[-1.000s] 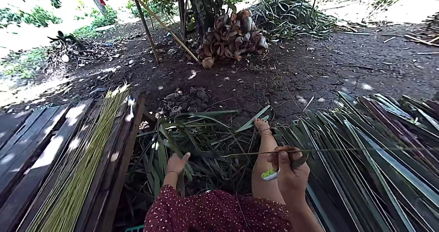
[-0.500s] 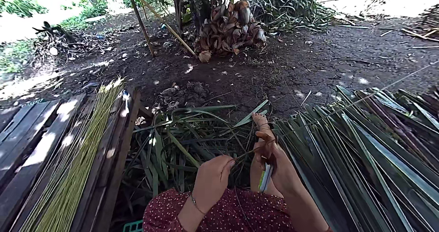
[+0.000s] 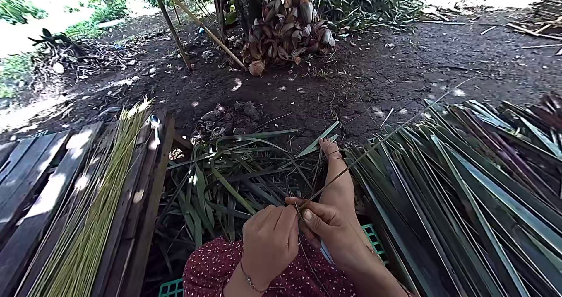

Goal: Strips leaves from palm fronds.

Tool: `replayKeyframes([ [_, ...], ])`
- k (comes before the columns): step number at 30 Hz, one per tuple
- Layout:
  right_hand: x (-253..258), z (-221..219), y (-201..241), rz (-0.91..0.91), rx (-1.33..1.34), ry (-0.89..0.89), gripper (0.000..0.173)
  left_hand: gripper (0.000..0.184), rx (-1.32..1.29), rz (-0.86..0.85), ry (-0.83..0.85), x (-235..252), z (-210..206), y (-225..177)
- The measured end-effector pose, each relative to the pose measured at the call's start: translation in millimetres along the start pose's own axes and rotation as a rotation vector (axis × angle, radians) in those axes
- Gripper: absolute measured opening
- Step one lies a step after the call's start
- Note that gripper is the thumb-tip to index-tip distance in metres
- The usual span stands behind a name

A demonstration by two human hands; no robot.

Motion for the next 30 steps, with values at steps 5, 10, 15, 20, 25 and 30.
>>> replayKeyframes([
  [5, 2, 16, 14, 0.209, -0.091, -0.222, 0.032, 0.032, -0.049, 0.019, 0.019, -2, 7, 1],
  [10, 20, 57, 39, 0.265, -0.073, -0.416, 0.033, 0.033, -0.065, 0.036, 0.041, -9, 15, 7],
  [15, 9, 42, 32, -0.08, 0.026, -0.038, 0.039, 0.034, -0.079, 0.094, 0.095, -12, 14, 15],
  [20, 4, 26, 10, -0.333, 0.226, 0.22, 0.038, 0.035, -0.167, 0.104, 0.157, -20, 15, 18],
  [25, 21, 60, 40, -0.081, 0.165, -0.18, 0.035, 0.038, -0.191, 0.161, 0.264, -33, 39, 38],
  [30, 38, 105, 68, 0.077, 0.12, -0.459, 0.04, 0.038, -0.181, 0.196, 0.381, -47, 72, 67],
])
Point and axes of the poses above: each hand's wrist, its own x-axis towards the middle knuckle, its own z-axis out of the back of the hand, y = z × x, the point moved 3 cm from there along x, towards the middle knuckle, and after that the axes turned 13 degrees about x, right-handed, at the moved point
